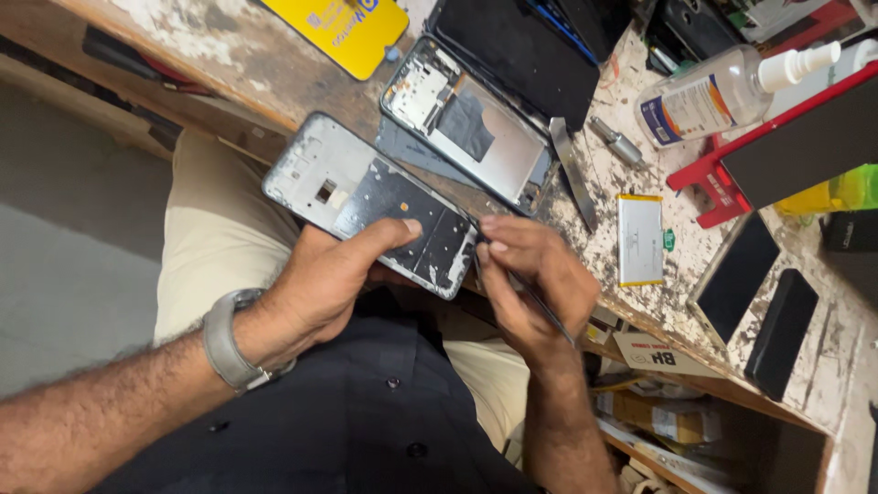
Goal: The person uses a pencil to scrape adhesive residue from the inside of a disassembled smartphone frame. The person holds the frame on their lap and repeatedly scrapes the inner surfaces.
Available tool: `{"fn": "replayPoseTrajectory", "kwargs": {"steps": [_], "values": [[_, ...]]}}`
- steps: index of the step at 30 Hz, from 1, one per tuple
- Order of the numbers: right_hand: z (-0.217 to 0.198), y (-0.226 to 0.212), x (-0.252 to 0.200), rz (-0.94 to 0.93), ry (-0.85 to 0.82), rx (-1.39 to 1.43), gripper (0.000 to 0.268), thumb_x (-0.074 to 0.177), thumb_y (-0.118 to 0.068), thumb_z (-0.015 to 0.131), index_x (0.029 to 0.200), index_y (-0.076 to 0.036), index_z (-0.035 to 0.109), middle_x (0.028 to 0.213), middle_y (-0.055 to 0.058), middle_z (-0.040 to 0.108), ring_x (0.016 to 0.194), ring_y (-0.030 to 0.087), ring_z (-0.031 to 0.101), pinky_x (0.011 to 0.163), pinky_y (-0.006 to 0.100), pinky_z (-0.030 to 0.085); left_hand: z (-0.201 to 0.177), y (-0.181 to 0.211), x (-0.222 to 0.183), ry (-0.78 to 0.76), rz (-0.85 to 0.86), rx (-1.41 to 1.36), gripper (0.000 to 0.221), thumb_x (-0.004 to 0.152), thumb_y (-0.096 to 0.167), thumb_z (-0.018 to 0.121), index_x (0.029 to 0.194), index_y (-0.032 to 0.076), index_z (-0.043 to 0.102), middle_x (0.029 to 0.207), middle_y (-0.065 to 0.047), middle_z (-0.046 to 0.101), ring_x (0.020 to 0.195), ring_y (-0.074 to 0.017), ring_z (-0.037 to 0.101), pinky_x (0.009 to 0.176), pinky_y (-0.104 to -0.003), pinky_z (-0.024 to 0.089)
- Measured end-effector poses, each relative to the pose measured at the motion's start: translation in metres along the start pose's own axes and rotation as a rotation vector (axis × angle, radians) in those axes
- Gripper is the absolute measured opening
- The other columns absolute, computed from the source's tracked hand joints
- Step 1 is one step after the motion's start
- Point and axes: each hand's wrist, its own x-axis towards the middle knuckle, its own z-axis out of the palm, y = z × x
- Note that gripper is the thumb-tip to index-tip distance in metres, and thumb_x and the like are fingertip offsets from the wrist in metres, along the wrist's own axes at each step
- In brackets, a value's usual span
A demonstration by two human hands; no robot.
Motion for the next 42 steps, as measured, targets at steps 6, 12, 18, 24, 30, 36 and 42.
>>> {"fn": "replayPoseTrajectory", "kwargs": {"steps": [6,12,18,24,30,36,42], "values": [[0.006,-0.006,0.01,0.015,-0.032,-0.025,0.022,0.088,0.013,0.077,0.096,0.002,0.061,0.105,0.017,0.073,0.108,0.029,0.076,0.095,0.038,0.064,-0.003,-0.002,0.002,0.017,0.004,-0.008,0.028,0.089,0.005,0.068,0.116,0.0,0.064,0.103,-0.007,0.071,0.09,-0.0165,0.072,0.075,-0.034,0.064],[0.007,-0.012,0.02,0.022,-0.06,-0.017,0.023,0.087,0.013,0.078,0.097,0.001,0.061,0.107,0.017,0.073,0.108,0.029,0.075,0.095,0.036,0.063,-0.004,-0.002,0.003,0.012,-0.002,-0.004,0.027,0.09,0.006,0.067,0.116,-0.001,0.064,0.102,-0.008,0.071,0.089,-0.0164,0.072,0.074,-0.034,0.064],[0.004,-0.01,0.017,0.027,-0.1,-0.067,0.022,0.087,0.013,0.079,0.098,0.003,0.062,0.106,0.018,0.074,0.106,0.029,0.076,0.092,0.035,0.063,-0.007,-0.007,0.003,0.008,0.005,-0.014,0.027,0.09,0.007,0.067,0.116,-0.001,0.064,0.102,-0.007,0.071,0.088,-0.0155,0.071,0.074,-0.033,0.064],[0.01,-0.013,0.03,0.023,-0.096,0.025,0.021,0.087,0.014,0.076,0.099,0.003,0.063,0.107,0.02,0.073,0.106,0.031,0.075,0.091,0.036,0.063,-0.01,-0.012,0.006,-0.011,0.051,-0.038,0.028,0.089,0.005,0.07,0.116,-0.001,0.064,0.103,-0.006,0.071,0.091,-0.0146,0.07,0.079,-0.032,0.061],[0.013,-0.015,0.034,0.0,-0.127,-0.044,0.022,0.086,0.014,0.078,0.096,0.003,0.061,0.105,0.02,0.073,0.106,0.03,0.076,0.09,0.036,0.063,-0.012,-0.015,0.007,0.003,0.041,-0.042,0.026,0.089,0.004,0.07,0.114,-0.002,0.066,0.101,-0.007,0.071,0.089,-0.0157,0.07,0.078,-0.031,0.06],[0.024,-0.01,0.037,-0.028,-0.13,-0.063,0.024,0.087,0.013,0.079,0.096,0.002,0.06,0.105,0.019,0.074,0.105,0.029,0.077,0.087,0.034,0.063,-0.014,-0.017,0.008,0.011,0.026,-0.027,0.023,0.091,0.005,0.07,0.112,-0.002,0.068,0.099,-0.006,0.071,0.087,-0.0146,0.068,0.075,-0.031,0.059],[0.022,-0.014,0.043,-0.023,-0.124,-0.04,0.022,0.088,0.013,0.078,0.098,0.002,0.062,0.105,0.018,0.073,0.104,0.029,0.077,0.089,0.035,0.064,-0.014,-0.012,0.006,-0.014,0.032,-0.04,0.023,0.09,0.005,0.07,0.112,-0.002,0.068,0.101,-0.005,0.071,0.09,-0.0138,0.068,0.078,-0.03,0.058]]}}
